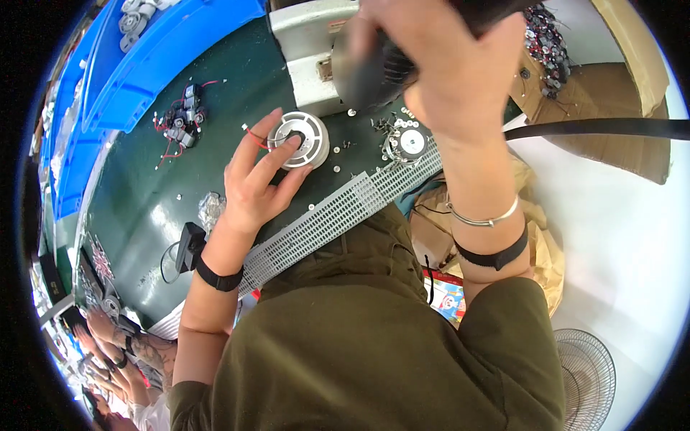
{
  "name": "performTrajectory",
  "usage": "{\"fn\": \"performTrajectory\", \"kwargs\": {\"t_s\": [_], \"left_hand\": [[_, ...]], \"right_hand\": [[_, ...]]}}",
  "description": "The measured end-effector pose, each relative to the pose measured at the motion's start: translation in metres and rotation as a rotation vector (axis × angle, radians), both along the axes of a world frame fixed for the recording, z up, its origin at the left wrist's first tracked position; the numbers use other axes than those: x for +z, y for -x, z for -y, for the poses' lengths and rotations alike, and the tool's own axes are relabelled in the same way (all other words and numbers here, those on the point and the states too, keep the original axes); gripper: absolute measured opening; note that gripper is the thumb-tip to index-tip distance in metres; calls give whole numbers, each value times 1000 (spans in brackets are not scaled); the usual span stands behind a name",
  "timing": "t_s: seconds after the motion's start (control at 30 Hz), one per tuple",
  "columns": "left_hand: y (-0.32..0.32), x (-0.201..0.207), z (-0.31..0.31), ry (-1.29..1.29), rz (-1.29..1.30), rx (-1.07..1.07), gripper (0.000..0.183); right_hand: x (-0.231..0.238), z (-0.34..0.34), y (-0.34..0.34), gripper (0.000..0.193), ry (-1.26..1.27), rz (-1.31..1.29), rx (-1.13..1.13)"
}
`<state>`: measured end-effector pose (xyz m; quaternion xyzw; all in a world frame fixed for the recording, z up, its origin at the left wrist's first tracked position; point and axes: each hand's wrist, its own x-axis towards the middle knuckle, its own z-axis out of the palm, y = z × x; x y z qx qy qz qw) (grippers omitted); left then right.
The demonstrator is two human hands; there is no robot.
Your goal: Assembling small electronic or mechanical parts using a power screwdriver on a factory production line.
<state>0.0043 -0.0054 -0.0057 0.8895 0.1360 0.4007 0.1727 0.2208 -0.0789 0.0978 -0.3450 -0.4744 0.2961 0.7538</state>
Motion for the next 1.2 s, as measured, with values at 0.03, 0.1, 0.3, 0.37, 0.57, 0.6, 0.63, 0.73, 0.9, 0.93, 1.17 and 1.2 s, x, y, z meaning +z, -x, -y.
{"fn": "performTrajectory", "kwargs": {"t_s": [0.03, 0.1, 0.3, 0.37, 0.57, 0.6, 0.63, 0.73, 0.9, 0.93, 1.17, 1.2], "left_hand": [[0, 0, -1, 6, 18, -15, 37], [2, -1, 0, 22, 22, -8, 36], [2, -1, 0, 36, 28, -3, 36], [1, 0, 1, 41, 34, -2, 36], [1, -4, -2, 20, 54, -1, 35], [1, -3, -1, 21, 56, -1, 35], [1, -3, -1, 23, 59, -1, 35], [0, -4, -1, 29, 63, -1, 35], [0, -4, -2, 23, 68, -11, 34], [0, -5, -2, 18, 71, -15, 34], [0, -4, -1, 30, 63, -9, 34], [0, -4, -1, 33, 62, -9, 34]], "right_hand": [[12, -2, 8, 16, 5, -84, 16], [29, -5, 34, 18, 10, -169, 31], [36, -19, 67, 55, 81, -121, 38], [36, -20, 69, 55, 87, -108, 44], [30, -22, 70, 54, 101, -84, 50], [30, -23, 69, 54, 104, -78, 46], [29, -23, 68, 54, 106, -73, 41], [28, -24, 67, 54, 113, -58, 36], [24, -25, 67, 53, 120, -36, 31], [23, -25, 67, 53, 121, -31, 29], [20, -24, 68, 53, 123, 4, 12], [20, -24, 68, 53, 123, 9, 9]]}}
